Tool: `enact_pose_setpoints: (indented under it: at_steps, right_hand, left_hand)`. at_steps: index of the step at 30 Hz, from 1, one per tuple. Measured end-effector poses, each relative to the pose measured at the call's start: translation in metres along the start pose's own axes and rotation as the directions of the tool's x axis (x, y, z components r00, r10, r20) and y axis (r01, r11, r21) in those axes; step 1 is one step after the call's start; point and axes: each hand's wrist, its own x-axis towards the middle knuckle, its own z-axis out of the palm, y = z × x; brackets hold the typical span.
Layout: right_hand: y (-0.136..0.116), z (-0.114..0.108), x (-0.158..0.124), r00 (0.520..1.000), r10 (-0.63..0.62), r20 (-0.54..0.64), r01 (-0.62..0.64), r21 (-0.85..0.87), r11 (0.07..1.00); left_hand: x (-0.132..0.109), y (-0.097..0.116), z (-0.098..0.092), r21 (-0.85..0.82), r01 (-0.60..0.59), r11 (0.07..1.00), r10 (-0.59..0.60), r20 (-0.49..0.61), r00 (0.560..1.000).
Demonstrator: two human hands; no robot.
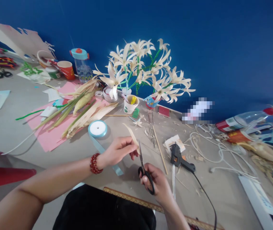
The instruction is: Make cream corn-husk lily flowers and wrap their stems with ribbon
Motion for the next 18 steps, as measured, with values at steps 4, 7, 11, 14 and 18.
enact_pose_setpoints:
  at_steps: [4, 7, 11, 14, 18]
  right_hand:
    - [0.0006, -0.0025, -0.0016, 1.0, -0.003, 0.005, 0.003, -0.028, 1.0]
    - [0.0018, -0.0038, -0.0025, 1.0, -0.002, 0.02, 0.002, -0.025, 1.0]
    - [0.0026, -0.005, -0.0027, 1.0, 0.006, 0.025, -0.004, -0.052, 0.999]
    - [0.0019, -0.005, -0.0023, 1.0, 0.01, 0.015, -0.009, -0.075, 0.997]
    - [-0.0021, -0.0045, -0.0013, 1.0, 0.015, -0.016, -0.017, -0.095, 0.995]
  left_hand:
    - [0.001, -0.0001, -0.0002, -0.021, 0.025, 0.999, -0.024, 0.005, 1.0]
    - [0.0012, -0.0008, -0.0005, -0.028, 0.031, 0.999, -0.031, 0.016, 0.999]
    - [0.001, -0.0021, -0.0003, -0.024, 0.031, 0.999, -0.03, 0.036, 0.999]
    - [0.0012, -0.0026, -0.0005, -0.024, 0.031, 0.999, -0.03, 0.041, 0.999]
    - [0.0015, -0.0028, -0.0018, 0.001, 0.035, 0.999, -0.035, 0.05, 0.998]
